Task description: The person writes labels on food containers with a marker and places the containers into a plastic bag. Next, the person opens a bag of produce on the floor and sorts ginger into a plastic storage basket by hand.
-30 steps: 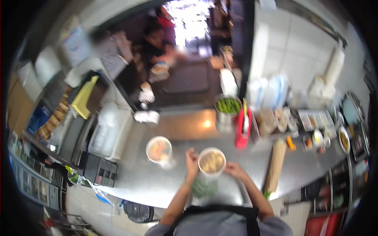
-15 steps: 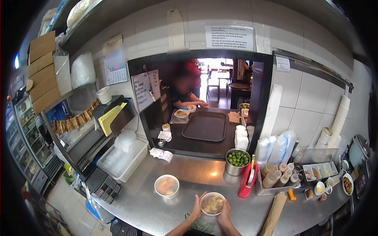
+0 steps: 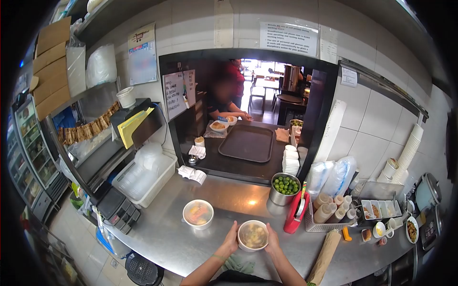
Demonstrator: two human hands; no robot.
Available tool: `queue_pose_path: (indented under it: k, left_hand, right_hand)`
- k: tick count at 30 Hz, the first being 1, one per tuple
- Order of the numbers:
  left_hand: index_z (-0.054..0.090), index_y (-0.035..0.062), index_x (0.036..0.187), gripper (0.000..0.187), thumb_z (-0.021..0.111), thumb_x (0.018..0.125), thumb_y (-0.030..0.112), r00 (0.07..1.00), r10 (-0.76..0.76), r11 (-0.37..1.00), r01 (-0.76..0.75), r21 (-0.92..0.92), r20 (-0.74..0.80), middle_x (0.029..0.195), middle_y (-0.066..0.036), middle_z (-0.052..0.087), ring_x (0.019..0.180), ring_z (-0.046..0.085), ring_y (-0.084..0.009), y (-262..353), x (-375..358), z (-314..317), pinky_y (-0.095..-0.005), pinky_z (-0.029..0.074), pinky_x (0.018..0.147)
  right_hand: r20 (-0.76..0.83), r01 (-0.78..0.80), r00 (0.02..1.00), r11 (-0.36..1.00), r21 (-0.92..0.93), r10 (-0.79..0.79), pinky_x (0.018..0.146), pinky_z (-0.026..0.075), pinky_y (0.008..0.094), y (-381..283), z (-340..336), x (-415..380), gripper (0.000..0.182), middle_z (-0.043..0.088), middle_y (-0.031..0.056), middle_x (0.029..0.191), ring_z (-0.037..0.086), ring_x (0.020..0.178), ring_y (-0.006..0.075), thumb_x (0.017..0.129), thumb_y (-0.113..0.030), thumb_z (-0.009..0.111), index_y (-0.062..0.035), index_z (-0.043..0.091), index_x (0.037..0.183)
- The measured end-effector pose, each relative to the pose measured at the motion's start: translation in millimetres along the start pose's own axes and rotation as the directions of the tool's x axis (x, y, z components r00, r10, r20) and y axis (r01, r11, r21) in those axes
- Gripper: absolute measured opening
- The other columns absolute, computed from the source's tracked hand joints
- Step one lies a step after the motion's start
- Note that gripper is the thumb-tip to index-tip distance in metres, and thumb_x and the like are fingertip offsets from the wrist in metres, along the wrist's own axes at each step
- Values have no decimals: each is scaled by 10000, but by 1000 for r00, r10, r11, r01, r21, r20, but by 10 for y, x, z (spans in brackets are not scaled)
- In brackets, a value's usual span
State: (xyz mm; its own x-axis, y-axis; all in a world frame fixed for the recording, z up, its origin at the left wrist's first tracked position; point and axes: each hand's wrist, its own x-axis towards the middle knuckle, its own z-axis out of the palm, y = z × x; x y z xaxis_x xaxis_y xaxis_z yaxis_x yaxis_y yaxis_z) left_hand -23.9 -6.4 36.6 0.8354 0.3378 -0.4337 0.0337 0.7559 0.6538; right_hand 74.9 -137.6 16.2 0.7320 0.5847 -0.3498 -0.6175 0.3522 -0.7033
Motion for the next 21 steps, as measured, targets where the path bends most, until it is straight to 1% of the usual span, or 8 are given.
queue_pose_path:
  k: [7,9,12,15,17,18,20,21]
  left_hand:
    - [240,18,1340,769,232,856,615,975,186,940,-213,-267,-122,1372,-126,302,1229,347,-234,-397,390,-232,-339,278,1013]
    - [188,25,1355,730,220,879,577,908,360,921,-383,-77,-215,1389,-139,252,1243,321,-239,-448,289,-77,-341,259,1023]
    - [191,26,1353,659,221,910,514,815,563,825,-564,35,-139,1369,-140,277,1241,314,-236,-573,358,-131,-343,251,1023]
    - [247,17,1329,556,282,938,411,842,539,839,-540,-69,-36,1318,-130,338,1209,338,-216,-431,496,-511,-337,274,1002]
    - [318,21,1294,472,368,933,322,671,724,647,-579,496,-160,1279,-124,373,1175,365,-197,-123,208,-216,-331,289,987]
    - [354,23,1271,442,387,927,299,637,770,543,-621,565,-40,1266,-121,391,1156,384,-194,-15,80,15,-330,302,975]
    - [425,26,1224,384,424,915,253,546,814,305,-693,654,199,1241,-115,427,1118,422,-189,119,-61,432,-330,328,953]
    - [459,26,1188,356,438,907,243,690,679,436,-654,618,251,1202,-104,461,1086,452,-185,106,-5,593,-328,349,930]
  right_hand:
    - [105,-2,994,984,-178,21,778,491,311,90,-122,410,336,580,94,1040,579,918,182,885,-270,499,-5,527,1089]
    - [203,-64,972,967,-248,116,814,469,296,35,-167,529,378,573,92,1077,574,935,167,876,-275,518,-9,509,1144]
    - [58,265,963,886,-381,-263,825,440,290,-35,-79,393,311,582,80,1040,548,965,156,894,-250,486,-5,531,1080]
    - [-68,593,547,444,-672,-834,840,400,322,-314,-151,29,338,577,118,1011,512,993,202,880,-279,495,-2,529,1071]
    - [-241,439,262,338,-833,-935,871,367,343,-491,-346,-135,364,577,133,989,479,1028,234,858,-291,524,-9,518,1089]
    - [-278,338,105,297,-893,-955,886,350,353,-559,-434,-192,380,577,141,979,463,1046,251,847,-297,539,-12,513,1098]
    - [-466,254,295,538,-804,-835,907,317,370,-542,-712,-24,364,586,150,948,430,1080,275,821,-293,575,-12,551,1051]
    - [-541,206,379,638,-742,-751,917,300,378,-559,-830,124,356,590,154,933,414,1097,287,808,-292,593,-12,571,1028]
